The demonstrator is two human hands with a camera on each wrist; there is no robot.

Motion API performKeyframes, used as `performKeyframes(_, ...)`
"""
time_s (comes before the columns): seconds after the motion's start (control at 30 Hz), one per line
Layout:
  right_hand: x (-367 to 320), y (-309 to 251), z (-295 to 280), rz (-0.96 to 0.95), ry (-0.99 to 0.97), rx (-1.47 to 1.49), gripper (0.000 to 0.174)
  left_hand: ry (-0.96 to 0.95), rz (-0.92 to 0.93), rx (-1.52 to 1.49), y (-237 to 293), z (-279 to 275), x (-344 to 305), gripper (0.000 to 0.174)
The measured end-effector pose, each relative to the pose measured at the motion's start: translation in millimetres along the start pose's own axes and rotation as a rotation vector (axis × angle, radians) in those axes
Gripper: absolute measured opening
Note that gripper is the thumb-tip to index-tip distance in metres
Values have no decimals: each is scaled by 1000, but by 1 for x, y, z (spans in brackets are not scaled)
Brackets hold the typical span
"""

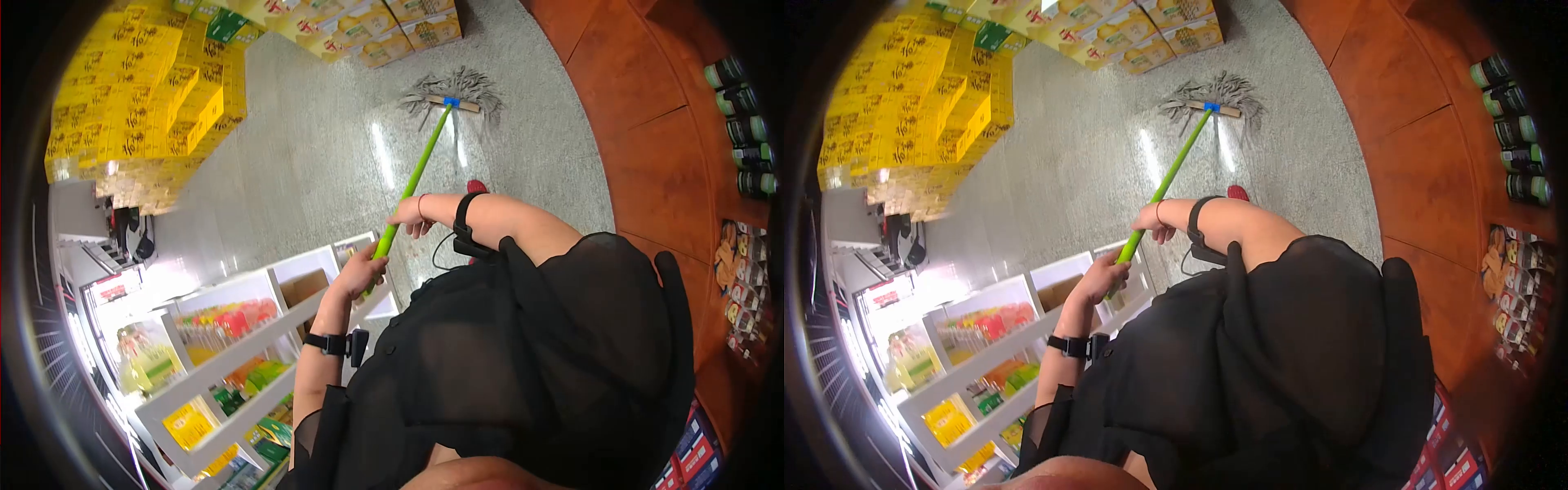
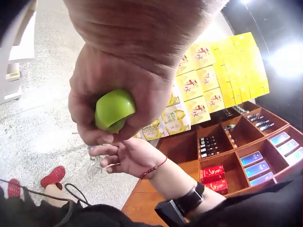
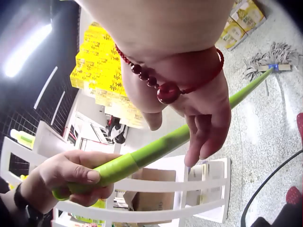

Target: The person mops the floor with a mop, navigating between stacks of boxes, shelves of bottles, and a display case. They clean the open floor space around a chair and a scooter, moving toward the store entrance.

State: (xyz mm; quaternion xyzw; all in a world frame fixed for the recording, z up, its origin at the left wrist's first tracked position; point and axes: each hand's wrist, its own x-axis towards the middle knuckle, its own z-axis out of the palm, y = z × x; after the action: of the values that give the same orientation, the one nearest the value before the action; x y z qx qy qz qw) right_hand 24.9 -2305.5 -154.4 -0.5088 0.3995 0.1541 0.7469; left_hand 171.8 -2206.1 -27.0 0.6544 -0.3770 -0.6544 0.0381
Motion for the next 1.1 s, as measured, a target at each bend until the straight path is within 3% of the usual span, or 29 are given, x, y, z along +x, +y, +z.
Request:
performKeyframes(0.23,-25,1,-202,-30,307,249,53,-139,77,247,177,-13,151,40)
performKeyframes(0.47,-52,25,-310,-42,559,413,49,-227,138,361,290,14,241,33)
performKeyframes(0.73,-87,29,-344,-55,697,612,48,-307,136,411,345,23,284,35)
performKeyframes(0.8,-85,26,-347,-54,653,696,43,-310,147,385,351,21,285,27)
performKeyframes(0.93,-81,17,-344,-100,640,796,41,-372,163,397,354,10,295,28)
performKeyframes(1.0,-76,18,-340,-157,692,852,34,-479,117,362,355,6,294,32)
performKeyframes(1.07,-69,23,-339,-290,564,1004,25,-559,78,440,367,7,279,38)
performKeyframes(1.1,-71,18,-333,-303,613,1069,20,-596,74,436,363,3,286,39)
